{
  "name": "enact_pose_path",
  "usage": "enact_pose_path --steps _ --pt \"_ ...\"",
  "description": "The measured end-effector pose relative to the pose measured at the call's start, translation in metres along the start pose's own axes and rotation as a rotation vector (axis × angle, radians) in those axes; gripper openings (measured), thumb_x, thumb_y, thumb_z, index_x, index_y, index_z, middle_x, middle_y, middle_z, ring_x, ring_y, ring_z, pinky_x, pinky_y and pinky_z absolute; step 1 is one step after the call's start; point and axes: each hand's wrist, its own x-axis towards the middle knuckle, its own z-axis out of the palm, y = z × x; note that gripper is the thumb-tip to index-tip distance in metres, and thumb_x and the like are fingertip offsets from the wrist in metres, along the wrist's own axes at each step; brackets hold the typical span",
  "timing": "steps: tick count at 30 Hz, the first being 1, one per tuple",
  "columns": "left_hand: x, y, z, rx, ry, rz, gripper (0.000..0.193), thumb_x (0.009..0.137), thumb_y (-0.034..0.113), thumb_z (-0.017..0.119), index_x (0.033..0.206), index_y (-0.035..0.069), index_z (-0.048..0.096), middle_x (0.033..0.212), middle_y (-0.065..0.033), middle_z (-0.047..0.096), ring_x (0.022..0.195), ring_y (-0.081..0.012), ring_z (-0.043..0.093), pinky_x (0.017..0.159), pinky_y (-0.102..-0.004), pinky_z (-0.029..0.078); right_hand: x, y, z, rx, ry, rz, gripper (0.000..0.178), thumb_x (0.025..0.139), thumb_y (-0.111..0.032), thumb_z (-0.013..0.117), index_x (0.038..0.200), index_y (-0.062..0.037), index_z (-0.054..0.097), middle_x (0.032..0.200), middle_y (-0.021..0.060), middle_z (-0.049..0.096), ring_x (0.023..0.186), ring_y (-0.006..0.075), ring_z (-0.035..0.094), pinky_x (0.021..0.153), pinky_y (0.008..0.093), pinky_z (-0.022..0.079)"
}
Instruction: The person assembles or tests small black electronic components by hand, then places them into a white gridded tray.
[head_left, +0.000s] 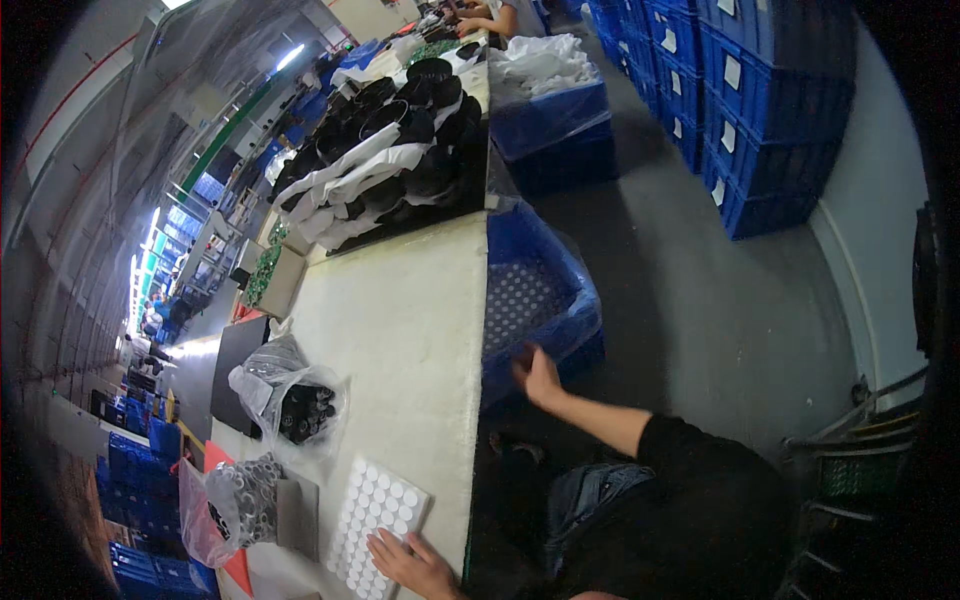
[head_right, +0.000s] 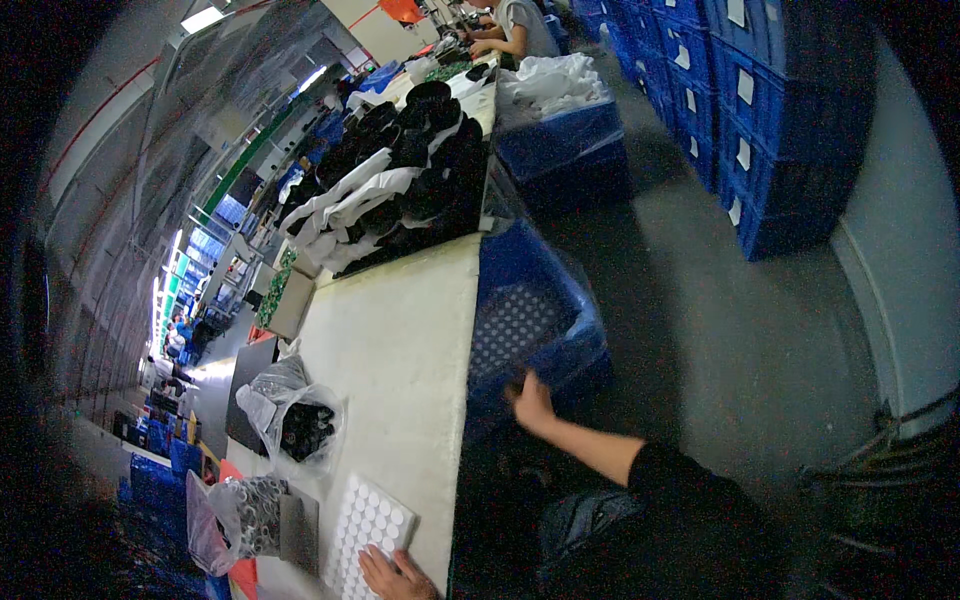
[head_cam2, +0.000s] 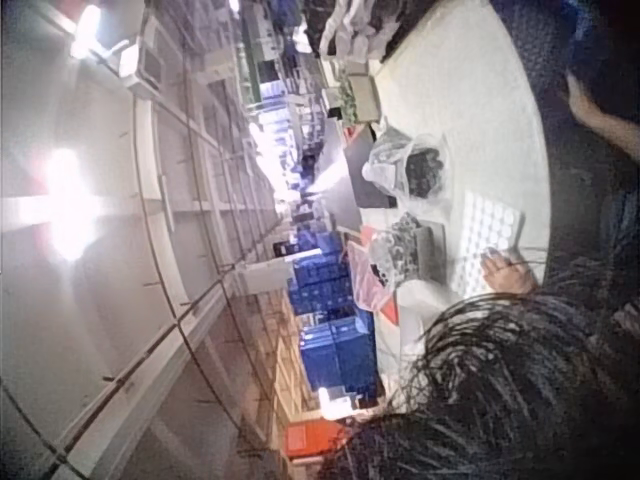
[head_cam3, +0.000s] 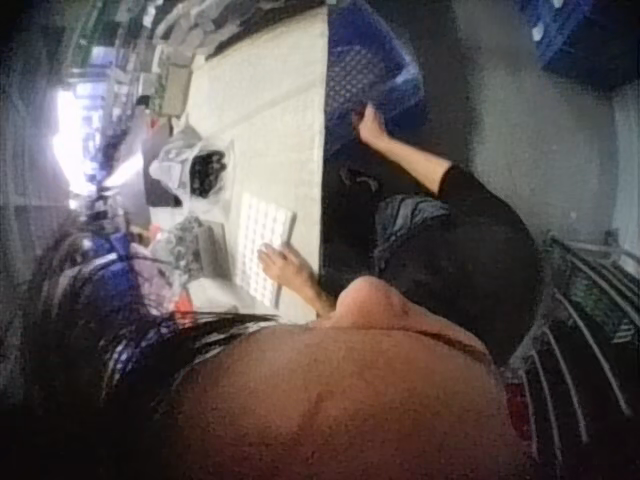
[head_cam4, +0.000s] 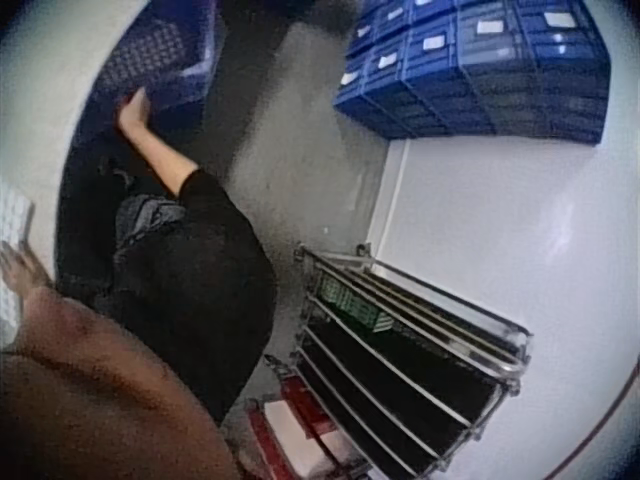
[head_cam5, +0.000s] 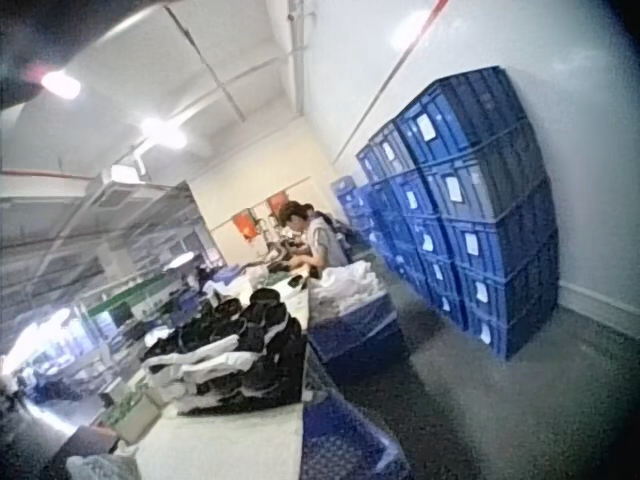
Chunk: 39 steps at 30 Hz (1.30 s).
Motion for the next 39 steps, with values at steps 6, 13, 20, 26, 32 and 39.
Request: enact_pose_path --steps 6,13,20,26,32,39 --pt "0.004 0.009 0.004 -0.112 -0.091 -0.102 0.054 0.093 0.033 0.048 0.127 -0.009 0.048 0.134 -0.0315 0.041 0.128 -0.045 0.035 0.108 -0.0529 0.022 -0.047 0.007 -0.07 -0.194 -0.1 -0.248 0.045 0.079 -0.011 0.061 0.12 -0.004 0.045 0.092 0.0209 0.065 0.078 0.0398 0.064 0.068 0.0463 0.051" --pt "0.011 0.005 -0.009 -0.17 -0.126 -0.128 0.069 0.081 0.041 0.068 0.132 0.0 0.046 0.137 -0.0287 0.04 0.13 -0.0429 0.034 0.107 -0.0566 0.02 0.009 -0.123 -0.095 0.038 0.005 -0.579 0.018 0.091 -0.005 0.051 0.107 0.0002 0.056 0.089 0.0119 0.066 0.07 0.016 0.064 0.064 0.0278 0.052" --pt "0.03 -0.018 -0.019 -0.088 -0.19 0.107 0.072 0.08 0.053 0.064 0.134 0.009 0.047 0.14 -0.0253 0.038 0.131 -0.0419 0.033 0.106 -0.0573 0.022 0.007 -0.257 0.054 -0.176 -0.9 -1.084 0.013 0.078 -0.004 0.064 0.091 -0.0039 0.064 0.086 0.0127 0.066 0.073 0.0258 0.067 0.064 0.034 0.054" --pt "0.033 -0.027 -0.003 -0.186 -0.112 0.166 0.066 0.085 0.051 0.058 0.132 0.007 0.049 0.134 -0.0261 0.044 0.126 -0.0422 0.04 0.104 -0.0512 0.03 0.01 -0.242 0.21 -0.451 -0.937 -1.272 0.01 0.079 -0.016 0.064 0.086 -0.0083 0.064 0.082 0.0145 0.062 0.076 0.0336 0.062 0.07 0.0436 0.051" --pt "0.023 -0.037 -0.002 -0.376 -0.137 0.089 0.072 0.076 0.048 0.07 0.13 0.006 0.05 0.137 -0.021 0.044 0.129 -0.0363 0.039 0.104 -0.0487 0.032 0.008 -0.236 0.241 -0.668 -0.825 -1.191 0.018 0.08 -0.023 0.064 0.081 -0.0043 0.064 0.086 0.0158 0.061 0.087 0.0346 0.06 0.074 0.0453 0.05" --pt "0.033 -0.05 -0.012 -0.159 -0.21 0.144 0.072 0.077 0.056 0.061 0.137 0.02 0.046 0.141 -0.0133 0.042 0.132 -0.034 0.035 0.106 -0.0525 0.029 0.005 -0.232 0.228 -0.445 -0.749 -1.339 0.012 0.083 -0.016 0.062 0.081 -0.004 0.065 0.074 0.013 0.061 0.072 0.032 0.061 0.066 0.0427 0.05"
